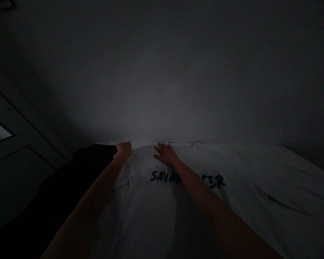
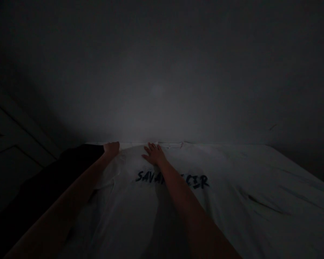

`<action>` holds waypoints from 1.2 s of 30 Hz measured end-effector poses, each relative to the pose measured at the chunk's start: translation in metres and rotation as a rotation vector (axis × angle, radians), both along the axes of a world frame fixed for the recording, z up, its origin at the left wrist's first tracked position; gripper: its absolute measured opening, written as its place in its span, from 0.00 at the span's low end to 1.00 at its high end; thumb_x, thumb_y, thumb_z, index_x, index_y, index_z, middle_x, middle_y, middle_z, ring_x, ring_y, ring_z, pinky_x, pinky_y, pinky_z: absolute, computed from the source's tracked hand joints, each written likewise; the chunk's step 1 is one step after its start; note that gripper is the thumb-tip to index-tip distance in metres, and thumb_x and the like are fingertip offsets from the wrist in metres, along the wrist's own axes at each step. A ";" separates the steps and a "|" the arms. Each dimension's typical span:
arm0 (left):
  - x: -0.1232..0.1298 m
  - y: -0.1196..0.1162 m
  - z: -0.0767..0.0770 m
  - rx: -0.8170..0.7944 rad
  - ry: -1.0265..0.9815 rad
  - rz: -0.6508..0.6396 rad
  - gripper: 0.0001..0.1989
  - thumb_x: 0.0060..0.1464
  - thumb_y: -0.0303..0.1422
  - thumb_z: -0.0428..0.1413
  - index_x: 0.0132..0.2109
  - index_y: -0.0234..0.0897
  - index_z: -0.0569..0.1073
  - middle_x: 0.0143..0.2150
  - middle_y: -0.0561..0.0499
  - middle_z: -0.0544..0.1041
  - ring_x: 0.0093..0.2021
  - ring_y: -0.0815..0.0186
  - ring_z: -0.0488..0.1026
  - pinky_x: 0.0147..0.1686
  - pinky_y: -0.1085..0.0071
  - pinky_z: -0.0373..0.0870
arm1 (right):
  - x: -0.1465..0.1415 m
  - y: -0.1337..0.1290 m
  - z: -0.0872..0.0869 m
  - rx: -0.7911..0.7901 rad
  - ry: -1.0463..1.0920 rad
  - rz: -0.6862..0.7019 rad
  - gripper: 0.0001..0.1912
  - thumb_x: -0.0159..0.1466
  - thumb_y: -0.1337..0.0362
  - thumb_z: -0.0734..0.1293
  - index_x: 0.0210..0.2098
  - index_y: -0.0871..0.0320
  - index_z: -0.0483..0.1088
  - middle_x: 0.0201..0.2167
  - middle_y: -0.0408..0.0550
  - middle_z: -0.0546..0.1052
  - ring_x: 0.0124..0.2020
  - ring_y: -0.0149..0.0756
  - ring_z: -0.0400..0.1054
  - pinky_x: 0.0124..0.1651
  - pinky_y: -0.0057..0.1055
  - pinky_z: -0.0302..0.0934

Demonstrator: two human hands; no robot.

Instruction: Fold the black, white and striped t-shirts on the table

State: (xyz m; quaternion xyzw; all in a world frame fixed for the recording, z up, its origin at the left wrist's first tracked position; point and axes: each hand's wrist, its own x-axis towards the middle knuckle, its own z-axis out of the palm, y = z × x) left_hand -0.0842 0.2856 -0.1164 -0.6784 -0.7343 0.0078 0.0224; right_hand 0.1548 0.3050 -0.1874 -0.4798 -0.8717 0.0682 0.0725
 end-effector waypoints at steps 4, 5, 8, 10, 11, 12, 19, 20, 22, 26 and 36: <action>0.076 -0.016 -0.035 0.142 0.006 -0.174 0.24 0.64 0.29 0.45 0.64 0.32 0.65 0.68 0.35 0.64 0.68 0.53 0.59 0.66 0.53 0.53 | -0.001 0.001 -0.002 0.026 -0.011 0.002 0.33 0.72 0.48 0.53 0.71 0.56 0.52 0.73 0.54 0.47 0.73 0.48 0.42 0.72 0.51 0.35; 0.090 -0.019 -0.045 0.146 -0.005 -0.230 0.24 0.65 0.30 0.43 0.66 0.35 0.64 0.69 0.40 0.63 0.69 0.58 0.58 0.67 0.58 0.53 | -0.001 0.001 -0.003 0.033 -0.012 0.004 0.32 0.72 0.51 0.53 0.71 0.56 0.53 0.73 0.54 0.48 0.73 0.48 0.42 0.72 0.51 0.36; 0.106 -0.026 -0.066 0.167 -0.036 -0.291 0.24 0.68 0.32 0.40 0.67 0.38 0.63 0.70 0.44 0.62 0.70 0.58 0.57 0.66 0.57 0.55 | 0.003 0.004 -0.004 0.048 -0.011 0.017 0.29 0.72 0.57 0.52 0.71 0.57 0.53 0.73 0.52 0.49 0.73 0.44 0.43 0.72 0.47 0.37; 0.100 -0.028 -0.071 0.207 -0.045 -0.251 0.25 0.68 0.36 0.40 0.68 0.38 0.63 0.71 0.41 0.60 0.70 0.52 0.57 0.66 0.51 0.55 | 0.008 0.007 -0.004 0.061 -0.007 0.020 0.29 0.73 0.58 0.51 0.71 0.57 0.52 0.73 0.51 0.50 0.73 0.41 0.43 0.72 0.44 0.37; 0.096 -0.028 -0.072 0.226 -0.043 -0.225 0.25 0.68 0.38 0.40 0.68 0.38 0.63 0.71 0.40 0.59 0.70 0.50 0.57 0.65 0.49 0.55 | 0.012 0.008 -0.004 0.068 -0.005 0.013 0.29 0.73 0.57 0.51 0.71 0.58 0.52 0.73 0.50 0.50 0.73 0.41 0.43 0.72 0.44 0.36; 0.092 -0.028 -0.073 0.241 -0.035 -0.204 0.26 0.68 0.40 0.41 0.68 0.38 0.62 0.71 0.40 0.58 0.70 0.49 0.57 0.65 0.47 0.55 | 0.016 0.010 -0.003 0.073 -0.004 0.001 0.29 0.73 0.57 0.51 0.71 0.58 0.52 0.73 0.51 0.50 0.73 0.41 0.43 0.72 0.45 0.36; 0.089 -0.024 -0.077 0.273 0.023 -0.153 0.27 0.67 0.44 0.42 0.70 0.43 0.60 0.72 0.39 0.57 0.70 0.48 0.57 0.65 0.44 0.53 | 0.060 0.002 0.007 0.096 -0.028 -0.043 0.33 0.72 0.49 0.54 0.71 0.58 0.52 0.73 0.52 0.50 0.73 0.42 0.43 0.73 0.45 0.35; 0.088 -0.024 -0.077 0.266 0.031 -0.155 0.27 0.67 0.44 0.42 0.70 0.43 0.60 0.72 0.38 0.57 0.70 0.48 0.57 0.65 0.44 0.53 | 0.073 -0.003 0.009 0.113 -0.031 -0.056 0.32 0.72 0.49 0.54 0.71 0.57 0.52 0.73 0.51 0.50 0.73 0.40 0.42 0.73 0.44 0.33; 0.086 -0.024 -0.075 0.250 0.051 -0.158 0.27 0.67 0.42 0.42 0.69 0.44 0.60 0.72 0.38 0.57 0.69 0.47 0.57 0.64 0.43 0.55 | 0.108 -0.013 0.016 0.152 -0.037 -0.127 0.30 0.73 0.51 0.54 0.71 0.54 0.52 0.73 0.48 0.50 0.73 0.39 0.42 0.73 0.44 0.34; 0.101 -0.023 -0.061 0.289 0.078 -0.204 0.25 0.66 0.35 0.42 0.66 0.38 0.66 0.69 0.34 0.62 0.68 0.45 0.60 0.63 0.42 0.54 | 0.204 -0.035 0.030 0.187 -0.054 -0.378 0.27 0.73 0.58 0.54 0.68 0.61 0.58 0.71 0.59 0.55 0.72 0.44 0.47 0.71 0.46 0.41; 0.327 -0.002 -0.058 0.229 -0.125 -0.595 0.26 0.66 0.34 0.42 0.68 0.31 0.62 0.70 0.38 0.61 0.70 0.54 0.57 0.69 0.58 0.53 | 0.278 -0.038 0.038 0.194 -0.053 -0.470 0.25 0.71 0.69 0.52 0.63 0.60 0.65 0.64 0.59 0.68 0.64 0.42 0.63 0.65 0.39 0.55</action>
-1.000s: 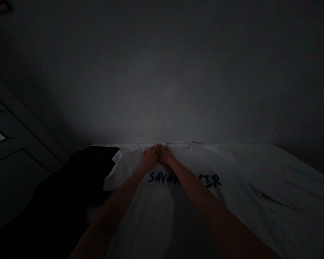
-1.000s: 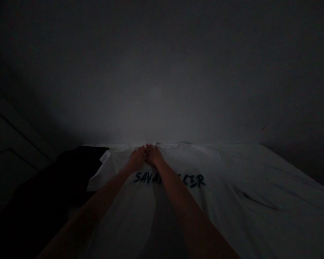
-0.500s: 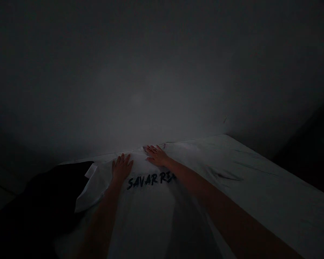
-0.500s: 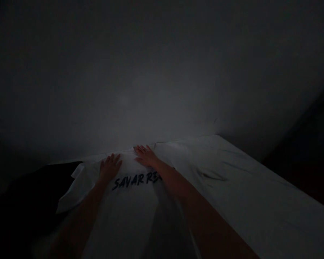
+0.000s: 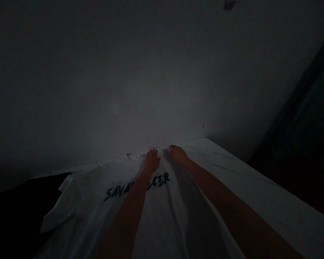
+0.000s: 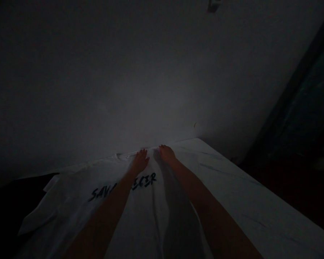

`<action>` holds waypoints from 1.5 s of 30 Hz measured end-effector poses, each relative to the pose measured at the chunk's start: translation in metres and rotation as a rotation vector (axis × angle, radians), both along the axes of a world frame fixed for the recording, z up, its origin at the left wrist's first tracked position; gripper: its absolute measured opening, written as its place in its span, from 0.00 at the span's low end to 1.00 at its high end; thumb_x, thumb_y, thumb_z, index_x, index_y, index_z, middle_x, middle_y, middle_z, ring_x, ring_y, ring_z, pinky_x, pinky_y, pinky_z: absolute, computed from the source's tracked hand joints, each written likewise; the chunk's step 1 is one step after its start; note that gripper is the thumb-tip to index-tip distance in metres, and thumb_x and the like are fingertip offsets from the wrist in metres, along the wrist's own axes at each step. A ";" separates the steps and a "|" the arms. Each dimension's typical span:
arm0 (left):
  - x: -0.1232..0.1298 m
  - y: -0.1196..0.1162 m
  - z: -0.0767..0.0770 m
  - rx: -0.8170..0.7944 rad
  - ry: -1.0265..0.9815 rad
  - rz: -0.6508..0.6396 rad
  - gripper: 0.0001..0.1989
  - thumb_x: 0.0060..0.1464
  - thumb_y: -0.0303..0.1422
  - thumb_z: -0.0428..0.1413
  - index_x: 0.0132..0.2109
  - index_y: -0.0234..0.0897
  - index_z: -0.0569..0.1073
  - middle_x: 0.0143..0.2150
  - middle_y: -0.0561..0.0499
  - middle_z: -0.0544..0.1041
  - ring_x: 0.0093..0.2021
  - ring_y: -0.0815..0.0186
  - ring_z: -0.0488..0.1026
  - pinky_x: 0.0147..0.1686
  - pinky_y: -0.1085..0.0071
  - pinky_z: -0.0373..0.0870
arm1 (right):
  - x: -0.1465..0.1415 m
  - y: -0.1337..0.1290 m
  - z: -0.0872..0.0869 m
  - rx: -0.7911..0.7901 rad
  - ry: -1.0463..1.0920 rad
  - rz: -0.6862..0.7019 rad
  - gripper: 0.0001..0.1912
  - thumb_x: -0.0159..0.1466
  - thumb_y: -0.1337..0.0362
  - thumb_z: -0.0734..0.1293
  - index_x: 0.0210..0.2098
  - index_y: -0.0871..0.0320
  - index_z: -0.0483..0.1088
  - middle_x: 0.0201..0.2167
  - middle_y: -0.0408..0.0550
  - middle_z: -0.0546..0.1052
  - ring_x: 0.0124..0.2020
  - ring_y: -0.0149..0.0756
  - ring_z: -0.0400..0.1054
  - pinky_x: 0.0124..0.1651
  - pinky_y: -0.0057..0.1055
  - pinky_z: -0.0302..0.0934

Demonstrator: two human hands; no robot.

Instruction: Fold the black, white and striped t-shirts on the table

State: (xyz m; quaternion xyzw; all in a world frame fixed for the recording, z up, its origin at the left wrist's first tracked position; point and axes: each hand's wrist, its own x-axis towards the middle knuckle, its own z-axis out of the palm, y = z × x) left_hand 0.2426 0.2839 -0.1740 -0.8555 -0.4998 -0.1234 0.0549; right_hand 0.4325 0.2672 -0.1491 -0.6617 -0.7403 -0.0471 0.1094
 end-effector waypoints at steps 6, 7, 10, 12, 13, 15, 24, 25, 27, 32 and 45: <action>0.022 0.006 -0.019 -0.020 -0.031 0.057 0.27 0.65 0.31 0.41 0.68 0.31 0.62 0.69 0.34 0.61 0.70 0.48 0.56 0.67 0.48 0.55 | -0.046 0.016 -0.028 -0.054 0.023 0.200 0.26 0.74 0.61 0.52 0.69 0.53 0.57 0.69 0.47 0.61 0.69 0.34 0.53 0.69 0.37 0.47; 0.020 0.006 -0.020 -0.019 -0.034 0.078 0.27 0.65 0.32 0.41 0.68 0.31 0.61 0.70 0.34 0.61 0.70 0.47 0.55 0.66 0.46 0.54 | -0.044 0.017 -0.032 -0.066 0.028 0.190 0.26 0.74 0.58 0.51 0.69 0.52 0.57 0.70 0.47 0.60 0.70 0.36 0.52 0.69 0.40 0.47; 0.018 0.007 -0.023 -0.010 -0.039 0.121 0.29 0.66 0.40 0.43 0.69 0.31 0.60 0.71 0.35 0.58 0.71 0.47 0.53 0.67 0.47 0.52 | -0.022 0.014 -0.042 -0.096 0.033 0.137 0.28 0.74 0.51 0.49 0.69 0.49 0.56 0.72 0.48 0.55 0.71 0.43 0.49 0.70 0.47 0.45; 0.019 0.006 -0.023 -0.005 -0.036 0.135 0.31 0.66 0.45 0.44 0.69 0.34 0.60 0.71 0.36 0.58 0.71 0.47 0.54 0.67 0.48 0.51 | 0.001 0.011 -0.044 -0.111 0.027 0.102 0.28 0.73 0.49 0.50 0.69 0.47 0.56 0.72 0.47 0.53 0.72 0.44 0.47 0.70 0.47 0.43; 0.020 0.005 -0.022 -0.004 -0.034 0.137 0.31 0.66 0.47 0.43 0.69 0.37 0.61 0.71 0.37 0.58 0.71 0.47 0.54 0.67 0.49 0.51 | 0.013 0.009 -0.044 -0.115 0.023 0.080 0.28 0.73 0.49 0.51 0.69 0.47 0.56 0.72 0.46 0.53 0.72 0.43 0.47 0.70 0.46 0.43; 0.021 0.004 -0.021 -0.009 -0.035 0.135 0.30 0.66 0.49 0.43 0.69 0.44 0.61 0.71 0.39 0.58 0.71 0.46 0.53 0.66 0.48 0.51 | 0.038 0.003 -0.042 -0.112 0.017 0.011 0.27 0.73 0.51 0.51 0.70 0.48 0.55 0.72 0.47 0.55 0.71 0.41 0.48 0.70 0.45 0.45; 0.023 0.003 -0.016 -0.063 -0.063 0.135 0.30 0.65 0.52 0.43 0.69 0.50 0.60 0.72 0.43 0.57 0.72 0.45 0.51 0.66 0.46 0.49 | 0.153 -0.035 -0.021 -0.079 0.010 -0.411 0.23 0.68 0.49 0.63 0.52 0.58 0.74 0.50 0.60 0.78 0.52 0.49 0.71 0.50 0.38 0.62; 0.023 0.003 -0.015 -0.069 -0.063 0.135 0.30 0.65 0.52 0.43 0.69 0.50 0.60 0.72 0.43 0.57 0.72 0.45 0.51 0.66 0.46 0.49 | 0.161 -0.037 -0.019 -0.094 0.016 -0.419 0.21 0.67 0.49 0.64 0.49 0.58 0.75 0.47 0.58 0.79 0.51 0.48 0.72 0.49 0.37 0.62; 0.023 0.002 -0.014 -0.083 -0.054 0.137 0.30 0.65 0.53 0.42 0.70 0.49 0.60 0.73 0.42 0.55 0.72 0.44 0.50 0.66 0.46 0.48 | 0.172 -0.039 -0.016 -0.119 0.033 -0.411 0.17 0.67 0.52 0.65 0.45 0.56 0.77 0.46 0.54 0.80 0.48 0.44 0.73 0.46 0.34 0.62; 0.023 -0.001 -0.010 -0.105 -0.030 0.161 0.31 0.66 0.53 0.40 0.70 0.50 0.57 0.74 0.43 0.53 0.73 0.46 0.48 0.68 0.48 0.47 | 0.176 -0.041 -0.009 -0.117 0.048 -0.432 0.12 0.67 0.57 0.65 0.43 0.55 0.77 0.45 0.50 0.80 0.45 0.41 0.73 0.44 0.32 0.63; 0.022 0.002 -0.014 -0.081 -0.038 0.150 0.31 0.65 0.53 0.42 0.70 0.49 0.58 0.73 0.41 0.54 0.72 0.46 0.49 0.67 0.48 0.47 | 0.048 -0.043 -0.037 -0.163 -0.027 -0.056 0.30 0.73 0.48 0.51 0.70 0.49 0.53 0.73 0.48 0.50 0.72 0.44 0.45 0.70 0.44 0.43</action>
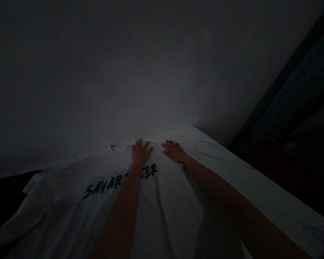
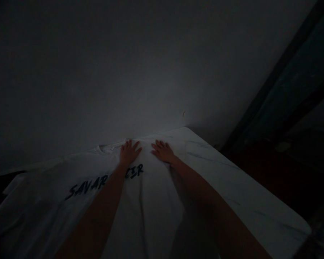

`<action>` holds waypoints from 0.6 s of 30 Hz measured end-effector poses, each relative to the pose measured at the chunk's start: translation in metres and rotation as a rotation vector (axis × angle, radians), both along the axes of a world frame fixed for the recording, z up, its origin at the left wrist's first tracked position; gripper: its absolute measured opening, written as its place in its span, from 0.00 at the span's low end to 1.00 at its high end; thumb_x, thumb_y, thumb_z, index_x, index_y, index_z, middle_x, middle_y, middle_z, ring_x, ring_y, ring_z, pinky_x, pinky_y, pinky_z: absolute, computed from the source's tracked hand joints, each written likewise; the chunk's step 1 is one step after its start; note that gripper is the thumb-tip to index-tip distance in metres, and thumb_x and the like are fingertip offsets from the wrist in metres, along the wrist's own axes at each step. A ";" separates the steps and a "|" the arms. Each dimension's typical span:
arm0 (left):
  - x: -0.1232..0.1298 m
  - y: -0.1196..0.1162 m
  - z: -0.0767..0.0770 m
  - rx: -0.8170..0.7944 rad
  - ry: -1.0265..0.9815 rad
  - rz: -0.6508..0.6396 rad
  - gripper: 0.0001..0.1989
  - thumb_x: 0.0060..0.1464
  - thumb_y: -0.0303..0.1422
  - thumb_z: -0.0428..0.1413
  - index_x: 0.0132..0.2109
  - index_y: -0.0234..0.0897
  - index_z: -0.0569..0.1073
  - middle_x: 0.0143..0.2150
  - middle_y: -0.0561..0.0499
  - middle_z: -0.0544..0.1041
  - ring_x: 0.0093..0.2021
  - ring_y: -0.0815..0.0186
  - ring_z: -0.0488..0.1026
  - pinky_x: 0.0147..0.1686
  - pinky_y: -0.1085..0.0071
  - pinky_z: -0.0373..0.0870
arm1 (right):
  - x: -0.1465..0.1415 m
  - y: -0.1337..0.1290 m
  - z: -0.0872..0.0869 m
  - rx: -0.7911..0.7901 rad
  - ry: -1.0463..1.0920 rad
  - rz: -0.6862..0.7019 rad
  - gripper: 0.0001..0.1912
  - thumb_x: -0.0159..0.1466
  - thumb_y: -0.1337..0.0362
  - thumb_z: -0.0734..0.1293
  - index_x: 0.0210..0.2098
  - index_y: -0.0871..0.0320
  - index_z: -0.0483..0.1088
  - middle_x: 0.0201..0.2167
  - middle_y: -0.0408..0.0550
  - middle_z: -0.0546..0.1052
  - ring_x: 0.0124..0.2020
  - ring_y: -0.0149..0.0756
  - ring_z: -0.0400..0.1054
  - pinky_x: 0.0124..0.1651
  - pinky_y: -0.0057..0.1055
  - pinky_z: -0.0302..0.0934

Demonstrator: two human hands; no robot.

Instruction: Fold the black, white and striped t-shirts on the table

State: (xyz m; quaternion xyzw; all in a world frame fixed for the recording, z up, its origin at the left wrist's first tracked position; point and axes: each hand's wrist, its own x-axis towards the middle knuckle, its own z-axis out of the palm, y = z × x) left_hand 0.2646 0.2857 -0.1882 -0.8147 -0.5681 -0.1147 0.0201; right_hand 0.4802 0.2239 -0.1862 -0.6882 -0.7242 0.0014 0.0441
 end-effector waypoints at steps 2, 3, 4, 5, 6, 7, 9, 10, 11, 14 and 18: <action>0.000 0.001 -0.001 -0.005 -0.007 -0.009 0.31 0.65 0.53 0.42 0.70 0.49 0.59 0.73 0.41 0.54 0.72 0.45 0.50 0.67 0.48 0.48 | 0.034 -0.019 -0.002 0.004 -0.020 -0.087 0.29 0.73 0.50 0.50 0.71 0.49 0.52 0.73 0.48 0.51 0.72 0.44 0.45 0.70 0.46 0.41; 0.001 0.001 -0.001 0.002 -0.012 -0.012 0.31 0.65 0.53 0.43 0.70 0.48 0.60 0.73 0.40 0.55 0.72 0.45 0.50 0.67 0.47 0.48 | 0.053 -0.028 -0.001 0.006 -0.034 -0.143 0.29 0.73 0.51 0.51 0.71 0.49 0.53 0.73 0.48 0.52 0.72 0.45 0.46 0.70 0.47 0.42; 0.001 0.001 0.000 0.010 -0.018 -0.014 0.30 0.65 0.52 0.43 0.69 0.47 0.61 0.73 0.39 0.55 0.72 0.44 0.50 0.66 0.46 0.48 | 0.071 -0.038 0.003 0.003 -0.047 -0.195 0.28 0.73 0.52 0.51 0.70 0.49 0.53 0.72 0.48 0.53 0.71 0.45 0.48 0.69 0.48 0.44; 0.002 0.001 0.001 0.023 -0.026 -0.015 0.30 0.65 0.51 0.44 0.69 0.46 0.62 0.72 0.38 0.56 0.71 0.43 0.51 0.66 0.46 0.48 | 0.086 -0.047 0.007 0.001 -0.060 -0.239 0.28 0.73 0.53 0.52 0.70 0.50 0.54 0.72 0.51 0.54 0.71 0.47 0.49 0.69 0.50 0.46; 0.003 0.000 0.004 0.041 -0.035 -0.023 0.30 0.65 0.50 0.44 0.68 0.42 0.63 0.71 0.37 0.57 0.71 0.43 0.52 0.66 0.45 0.49 | 0.097 -0.056 0.012 0.007 -0.073 -0.281 0.28 0.72 0.54 0.54 0.70 0.53 0.54 0.72 0.54 0.54 0.71 0.50 0.49 0.68 0.54 0.46; 0.003 -0.001 0.007 0.060 -0.044 -0.038 0.29 0.66 0.48 0.44 0.67 0.39 0.65 0.70 0.35 0.59 0.70 0.43 0.54 0.66 0.46 0.50 | 0.102 -0.064 0.018 0.024 -0.082 -0.325 0.29 0.72 0.55 0.55 0.69 0.57 0.55 0.71 0.59 0.54 0.70 0.54 0.50 0.67 0.57 0.47; 0.000 -0.006 0.013 0.088 -0.054 -0.088 0.26 0.67 0.42 0.44 0.64 0.33 0.68 0.68 0.34 0.63 0.68 0.47 0.58 0.66 0.50 0.52 | 0.099 -0.080 0.026 0.076 -0.068 -0.398 0.30 0.70 0.57 0.57 0.68 0.65 0.56 0.70 0.68 0.54 0.69 0.58 0.52 0.66 0.57 0.50; -0.003 -0.011 0.016 0.095 -0.052 -0.117 0.24 0.67 0.39 0.44 0.63 0.32 0.69 0.67 0.36 0.65 0.67 0.50 0.60 0.66 0.54 0.53 | 0.091 -0.089 0.029 0.104 -0.041 -0.409 0.30 0.70 0.58 0.58 0.67 0.68 0.57 0.69 0.70 0.55 0.68 0.57 0.55 0.65 0.53 0.52; -0.009 -0.017 0.017 0.093 -0.046 -0.144 0.23 0.66 0.37 0.44 0.62 0.32 0.69 0.67 0.38 0.66 0.67 0.53 0.61 0.67 0.57 0.53 | 0.080 -0.099 0.030 0.125 -0.005 -0.403 0.29 0.70 0.59 0.57 0.66 0.69 0.58 0.68 0.70 0.57 0.67 0.55 0.57 0.65 0.48 0.54; -0.038 -0.049 0.013 0.081 -0.002 -0.217 0.23 0.65 0.35 0.46 0.65 0.35 0.66 0.70 0.42 0.61 0.69 0.56 0.58 0.68 0.59 0.53 | 0.033 -0.135 0.025 0.144 0.082 -0.221 0.25 0.72 0.61 0.55 0.65 0.66 0.61 0.67 0.63 0.62 0.67 0.46 0.59 0.66 0.40 0.54; -0.108 -0.110 0.001 0.109 0.054 -0.251 0.25 0.65 0.39 0.47 0.65 0.33 0.64 0.72 0.39 0.57 0.71 0.50 0.55 0.68 0.51 0.53 | -0.042 -0.177 0.019 0.087 0.147 0.100 0.24 0.69 0.63 0.58 0.63 0.61 0.64 0.67 0.58 0.63 0.67 0.45 0.58 0.68 0.43 0.53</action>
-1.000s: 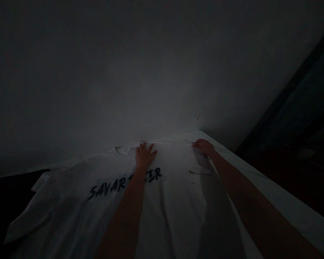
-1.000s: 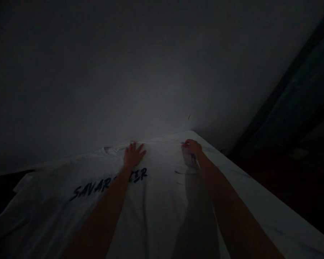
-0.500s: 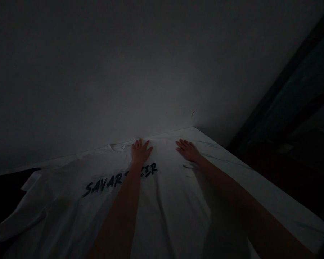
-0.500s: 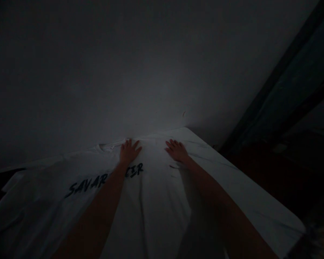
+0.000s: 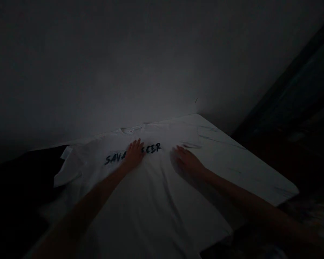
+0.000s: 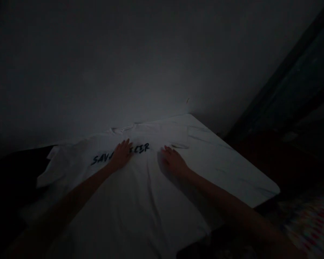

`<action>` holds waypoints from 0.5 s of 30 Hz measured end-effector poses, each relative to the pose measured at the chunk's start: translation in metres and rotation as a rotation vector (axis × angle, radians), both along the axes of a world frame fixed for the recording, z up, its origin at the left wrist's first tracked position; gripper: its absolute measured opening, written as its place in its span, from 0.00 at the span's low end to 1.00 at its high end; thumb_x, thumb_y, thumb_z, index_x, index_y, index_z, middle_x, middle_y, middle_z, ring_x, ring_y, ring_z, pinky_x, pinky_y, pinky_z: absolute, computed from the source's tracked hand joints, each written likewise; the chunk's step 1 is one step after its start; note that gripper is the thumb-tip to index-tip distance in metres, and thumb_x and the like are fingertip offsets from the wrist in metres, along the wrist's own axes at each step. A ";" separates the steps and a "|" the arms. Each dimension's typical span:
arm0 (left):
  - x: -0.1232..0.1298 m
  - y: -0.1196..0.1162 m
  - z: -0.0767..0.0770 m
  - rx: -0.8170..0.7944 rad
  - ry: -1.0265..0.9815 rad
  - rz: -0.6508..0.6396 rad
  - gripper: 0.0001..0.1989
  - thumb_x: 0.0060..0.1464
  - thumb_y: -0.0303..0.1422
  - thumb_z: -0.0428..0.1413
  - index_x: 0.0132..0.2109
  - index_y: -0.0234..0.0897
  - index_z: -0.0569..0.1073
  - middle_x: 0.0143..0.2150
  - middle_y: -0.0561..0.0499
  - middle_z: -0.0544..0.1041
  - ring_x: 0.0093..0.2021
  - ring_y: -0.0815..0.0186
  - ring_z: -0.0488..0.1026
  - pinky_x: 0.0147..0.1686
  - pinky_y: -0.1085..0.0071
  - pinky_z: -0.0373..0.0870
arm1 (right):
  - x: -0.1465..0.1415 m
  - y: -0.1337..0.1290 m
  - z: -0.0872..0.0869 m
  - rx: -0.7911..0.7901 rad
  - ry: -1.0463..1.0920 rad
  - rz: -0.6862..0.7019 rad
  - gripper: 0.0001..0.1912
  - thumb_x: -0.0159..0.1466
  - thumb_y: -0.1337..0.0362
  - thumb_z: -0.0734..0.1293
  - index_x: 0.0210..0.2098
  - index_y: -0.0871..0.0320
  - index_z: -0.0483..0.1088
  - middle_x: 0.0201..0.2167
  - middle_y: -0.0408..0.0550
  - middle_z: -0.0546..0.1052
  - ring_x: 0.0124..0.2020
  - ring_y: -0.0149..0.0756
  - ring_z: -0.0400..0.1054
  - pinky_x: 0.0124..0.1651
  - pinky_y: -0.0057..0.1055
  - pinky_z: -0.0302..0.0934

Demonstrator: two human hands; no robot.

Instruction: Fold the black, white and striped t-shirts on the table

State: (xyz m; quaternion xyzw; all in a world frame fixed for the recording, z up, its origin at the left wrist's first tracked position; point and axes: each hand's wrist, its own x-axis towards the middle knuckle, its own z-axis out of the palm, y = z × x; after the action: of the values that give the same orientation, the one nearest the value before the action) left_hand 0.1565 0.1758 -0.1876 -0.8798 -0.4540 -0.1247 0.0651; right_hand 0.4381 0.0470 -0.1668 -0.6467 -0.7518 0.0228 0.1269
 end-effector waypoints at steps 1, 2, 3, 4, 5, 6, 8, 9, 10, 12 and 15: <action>-0.023 -0.016 -0.001 0.005 -0.002 0.023 0.26 0.64 0.40 0.47 0.64 0.32 0.64 0.71 0.37 0.58 0.70 0.48 0.56 0.67 0.50 0.54 | -0.015 -0.006 0.002 -0.013 0.020 0.026 0.24 0.69 0.64 0.58 0.63 0.60 0.65 0.66 0.57 0.65 0.65 0.45 0.61 0.67 0.43 0.55; -0.049 -0.033 -0.002 0.011 -0.014 0.054 0.26 0.63 0.40 0.48 0.63 0.31 0.65 0.70 0.35 0.60 0.69 0.48 0.58 0.66 0.50 0.56 | -0.026 -0.011 0.006 -0.016 0.044 0.020 0.23 0.69 0.63 0.59 0.62 0.59 0.65 0.64 0.56 0.68 0.63 0.45 0.64 0.65 0.43 0.57; -0.077 -0.051 0.000 0.020 -0.040 0.092 0.26 0.62 0.41 0.49 0.62 0.30 0.65 0.68 0.34 0.63 0.68 0.48 0.60 0.65 0.50 0.58 | -0.032 -0.015 0.011 -0.006 0.072 -0.011 0.23 0.69 0.63 0.59 0.62 0.58 0.66 0.61 0.55 0.71 0.60 0.45 0.68 0.63 0.42 0.60; -0.107 -0.070 0.002 0.030 -0.073 0.139 0.27 0.61 0.42 0.49 0.61 0.29 0.66 0.66 0.33 0.66 0.66 0.48 0.63 0.64 0.51 0.61 | -0.034 -0.019 0.016 0.015 0.104 -0.064 0.22 0.69 0.62 0.59 0.61 0.57 0.67 0.59 0.54 0.74 0.56 0.44 0.71 0.61 0.42 0.62; -0.139 -0.091 0.004 0.034 -0.112 0.195 0.27 0.60 0.43 0.50 0.60 0.29 0.66 0.63 0.33 0.69 0.64 0.49 0.66 0.62 0.52 0.63 | -0.031 -0.023 0.020 0.040 0.137 -0.132 0.21 0.69 0.62 0.59 0.59 0.56 0.68 0.57 0.53 0.75 0.52 0.44 0.73 0.58 0.40 0.64; -0.169 -0.114 0.006 0.029 -0.152 0.274 0.27 0.59 0.44 0.50 0.58 0.30 0.68 0.59 0.34 0.73 0.61 0.49 0.68 0.61 0.53 0.64 | -0.025 -0.030 0.023 0.058 0.166 -0.209 0.19 0.69 0.61 0.59 0.57 0.56 0.69 0.55 0.53 0.77 0.49 0.43 0.75 0.55 0.39 0.66; -0.224 -0.165 0.010 -0.061 -0.211 0.471 0.24 0.56 0.45 0.50 0.52 0.33 0.72 0.52 0.37 0.77 0.56 0.50 0.73 0.57 0.54 0.68 | -0.007 -0.049 0.022 0.052 0.206 -0.366 0.18 0.67 0.60 0.61 0.54 0.56 0.71 0.51 0.53 0.78 0.44 0.42 0.76 0.49 0.37 0.68; -0.245 -0.190 0.011 -0.137 -0.236 0.575 0.22 0.55 0.45 0.50 0.49 0.35 0.73 0.49 0.39 0.78 0.52 0.51 0.75 0.54 0.55 0.71 | 0.002 -0.062 0.019 0.028 0.214 -0.436 0.18 0.66 0.59 0.62 0.53 0.57 0.71 0.49 0.54 0.78 0.43 0.42 0.76 0.47 0.37 0.68; -0.260 -0.215 0.011 -0.198 -0.250 0.652 0.22 0.54 0.46 0.49 0.47 0.36 0.74 0.46 0.40 0.79 0.49 0.51 0.76 0.51 0.56 0.72 | 0.008 -0.077 0.016 -0.001 0.217 -0.497 0.18 0.66 0.57 0.63 0.51 0.58 0.72 0.47 0.55 0.79 0.42 0.42 0.75 0.45 0.37 0.68; -0.272 -0.257 0.012 -0.276 -0.282 0.778 0.22 0.53 0.47 0.48 0.45 0.37 0.75 0.44 0.40 0.80 0.46 0.50 0.77 0.47 0.56 0.73 | 0.013 -0.108 0.010 -0.054 0.228 -0.590 0.19 0.65 0.54 0.64 0.49 0.59 0.73 0.44 0.55 0.79 0.41 0.43 0.75 0.43 0.36 0.67; -0.255 -0.292 0.015 -0.336 -0.340 0.914 0.24 0.52 0.49 0.47 0.43 0.36 0.77 0.42 0.40 0.80 0.45 0.49 0.77 0.47 0.55 0.73 | 0.000 -0.148 0.009 -0.119 0.261 -0.722 0.19 0.65 0.51 0.63 0.47 0.57 0.74 0.39 0.53 0.80 0.39 0.44 0.75 0.37 0.34 0.65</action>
State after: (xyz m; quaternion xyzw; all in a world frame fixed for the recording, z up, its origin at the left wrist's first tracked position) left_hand -0.0982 -0.1163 -0.1728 -0.5571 -0.8101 -0.1502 -0.1037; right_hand 0.4385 -0.1005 -0.1577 -0.8677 -0.4505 0.1024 0.1835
